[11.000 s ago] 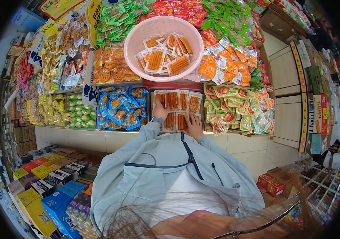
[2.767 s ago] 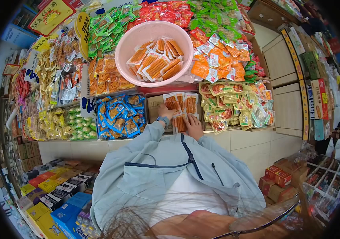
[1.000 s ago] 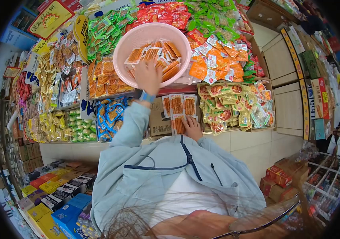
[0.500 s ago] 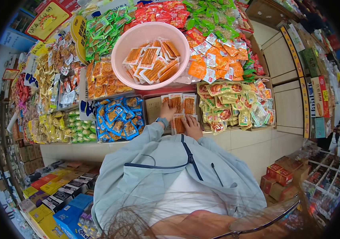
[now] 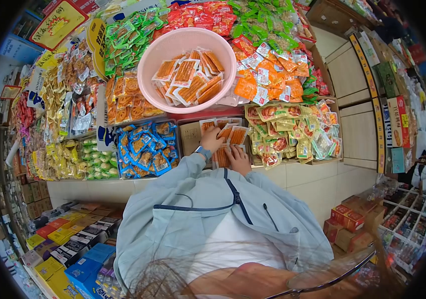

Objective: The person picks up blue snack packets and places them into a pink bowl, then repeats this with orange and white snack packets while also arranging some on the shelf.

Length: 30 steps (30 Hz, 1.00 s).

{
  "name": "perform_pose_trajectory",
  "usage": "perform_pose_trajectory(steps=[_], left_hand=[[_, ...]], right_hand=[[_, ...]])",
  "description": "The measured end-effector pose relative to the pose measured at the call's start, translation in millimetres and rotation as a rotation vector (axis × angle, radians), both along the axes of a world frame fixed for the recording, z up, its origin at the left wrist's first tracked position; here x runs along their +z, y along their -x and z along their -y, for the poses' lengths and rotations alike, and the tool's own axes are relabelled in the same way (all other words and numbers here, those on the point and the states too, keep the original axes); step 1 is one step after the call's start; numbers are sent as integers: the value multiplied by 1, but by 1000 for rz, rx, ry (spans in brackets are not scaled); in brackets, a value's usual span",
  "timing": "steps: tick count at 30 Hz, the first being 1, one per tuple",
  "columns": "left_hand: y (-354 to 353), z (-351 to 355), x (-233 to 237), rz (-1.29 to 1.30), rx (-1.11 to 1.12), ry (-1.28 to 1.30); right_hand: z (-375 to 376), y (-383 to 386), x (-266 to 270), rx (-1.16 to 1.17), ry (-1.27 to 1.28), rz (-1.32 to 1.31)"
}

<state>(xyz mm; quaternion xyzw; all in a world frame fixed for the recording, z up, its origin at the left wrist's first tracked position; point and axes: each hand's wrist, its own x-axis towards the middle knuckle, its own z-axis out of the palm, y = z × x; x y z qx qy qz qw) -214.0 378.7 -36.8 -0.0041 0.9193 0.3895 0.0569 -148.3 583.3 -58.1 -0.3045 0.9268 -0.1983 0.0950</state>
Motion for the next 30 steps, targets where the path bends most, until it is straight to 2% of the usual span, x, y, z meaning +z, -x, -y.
perform_pose_trajectory(steps=[3,6,9,10,13,16,19,21,23,28,30], left_hand=[[-2,14,66,-333,-14,-110],[0,31,143,-250,43,-408],[25,58,170,-420,211,-291],[37,64,182,-430,327,-397],[79,102,183,-515,448,-302],[122,139,154,-516,446,-237],[148,162,141,-323,433,107],[170,181,113,-145,395,260],[177,182,108,-44,387,352],[171,158,138,2,437,428],[161,148,147,-191,464,520]], right_hand=[[0,-1,-1,-7,-24,-8],[0,-2,-8,-4,7,-28],[1,-1,-7,-3,17,-13],[1,0,-5,-5,11,-3],[2,-1,-1,-16,-36,17],[0,0,-14,19,-90,-2],[0,-1,-14,12,-106,4],[0,-1,-12,14,-86,0],[0,-1,-12,14,-81,-4],[1,-1,-7,-13,6,5],[0,-2,-2,-18,1,31]])
